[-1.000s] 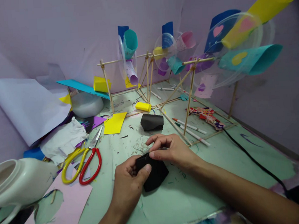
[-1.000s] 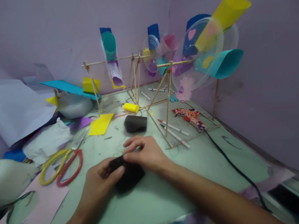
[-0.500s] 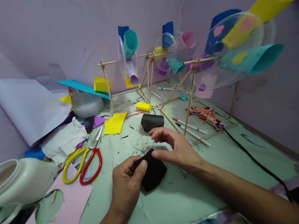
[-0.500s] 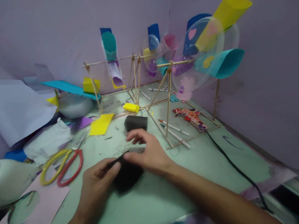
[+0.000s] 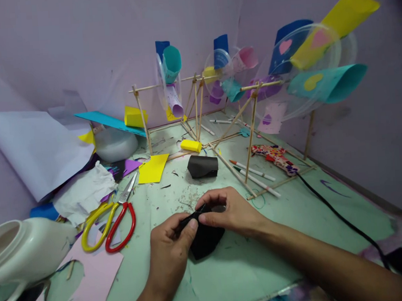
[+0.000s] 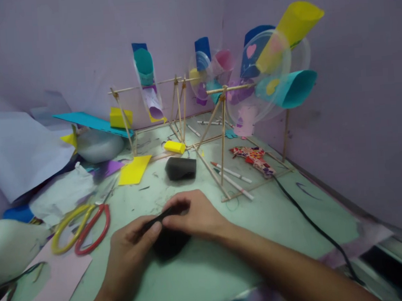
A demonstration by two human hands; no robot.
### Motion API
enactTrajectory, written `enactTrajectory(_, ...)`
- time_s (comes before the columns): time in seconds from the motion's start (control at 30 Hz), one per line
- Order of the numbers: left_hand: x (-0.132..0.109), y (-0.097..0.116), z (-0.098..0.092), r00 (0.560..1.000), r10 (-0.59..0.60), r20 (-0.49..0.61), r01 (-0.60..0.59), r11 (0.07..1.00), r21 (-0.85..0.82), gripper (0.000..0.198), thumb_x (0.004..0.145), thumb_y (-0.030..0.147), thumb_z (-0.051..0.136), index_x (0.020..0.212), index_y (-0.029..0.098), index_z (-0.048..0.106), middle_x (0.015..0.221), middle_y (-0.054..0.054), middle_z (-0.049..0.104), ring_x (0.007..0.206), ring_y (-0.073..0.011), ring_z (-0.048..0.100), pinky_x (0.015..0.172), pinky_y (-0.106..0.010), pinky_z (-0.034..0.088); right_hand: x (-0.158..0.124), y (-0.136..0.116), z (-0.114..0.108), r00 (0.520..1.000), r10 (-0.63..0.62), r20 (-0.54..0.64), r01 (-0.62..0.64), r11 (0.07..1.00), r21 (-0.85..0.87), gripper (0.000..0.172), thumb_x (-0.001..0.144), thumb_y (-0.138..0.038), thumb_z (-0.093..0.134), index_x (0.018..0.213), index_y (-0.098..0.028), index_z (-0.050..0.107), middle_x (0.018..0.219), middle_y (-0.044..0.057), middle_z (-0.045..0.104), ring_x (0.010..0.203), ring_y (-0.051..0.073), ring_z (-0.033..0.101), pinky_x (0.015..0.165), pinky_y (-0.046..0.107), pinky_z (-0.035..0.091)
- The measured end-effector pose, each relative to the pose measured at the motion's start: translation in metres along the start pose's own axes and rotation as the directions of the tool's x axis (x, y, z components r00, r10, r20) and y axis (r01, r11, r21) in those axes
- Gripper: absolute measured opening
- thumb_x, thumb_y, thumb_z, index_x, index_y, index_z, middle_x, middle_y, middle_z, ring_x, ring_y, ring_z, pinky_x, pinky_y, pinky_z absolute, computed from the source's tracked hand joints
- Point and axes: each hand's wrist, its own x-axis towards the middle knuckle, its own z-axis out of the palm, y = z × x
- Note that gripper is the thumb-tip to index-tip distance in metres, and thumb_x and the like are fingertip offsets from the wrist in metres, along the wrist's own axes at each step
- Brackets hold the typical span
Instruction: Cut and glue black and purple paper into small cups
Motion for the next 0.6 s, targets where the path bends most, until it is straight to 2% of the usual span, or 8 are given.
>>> enactTrajectory(0.17,-0.0007,0.0005,-0.0003,1.000,0.011,-0.006,-0.011,1.000,0.029,0.018,0.067,0.032,0.063,0.066,0.015,0.068,0.059,-0.002,0.066,0.057,-0.0155,0.056,0.053,-0.022,0.044,-0.0013,-0.0017,0.0011,0.999,0.036,-0.021,-0.036,0.999,0.001,0.010,0.058,-0.017,0.066,0.068,-0.015,0.065,0.057,-0.002,0.059,0.056,0.010,0.052,0.057,0.023,0.042)
enactTrajectory(0.4,-0.0029,0.0011,-0.0007,0.999,0.029,-0.029,-0.029,0.999,0.021,0.017,0.065,0.030,0.064,0.064,0.015,0.070,0.057,-0.002,0.066,0.056,-0.0159,0.056,0.052,-0.023,0.044,-0.0016,-0.0028,0.0049,0.997,0.066,-0.026,-0.065,0.997,0.047,0.008,0.055,-0.016,0.065,0.063,-0.016,0.063,0.053,-0.004,0.056,0.051,0.009,0.048,0.053,0.022,0.039)
enactTrajectory(0.6,-0.0023,-0.0003,-0.0011,0.999,0.042,-0.024,-0.040,0.995,0.090,0.019,0.068,0.030,0.062,0.072,0.015,0.073,0.059,-0.002,0.067,0.057,-0.0163,0.056,0.052,-0.023,0.044,-0.0029,-0.0052,0.0071,0.993,0.108,-0.049,-0.104,0.992,0.075,0.006,0.053,-0.015,0.062,0.059,-0.016,0.061,0.049,-0.005,0.052,0.049,0.008,0.044,0.051,0.021,0.037)
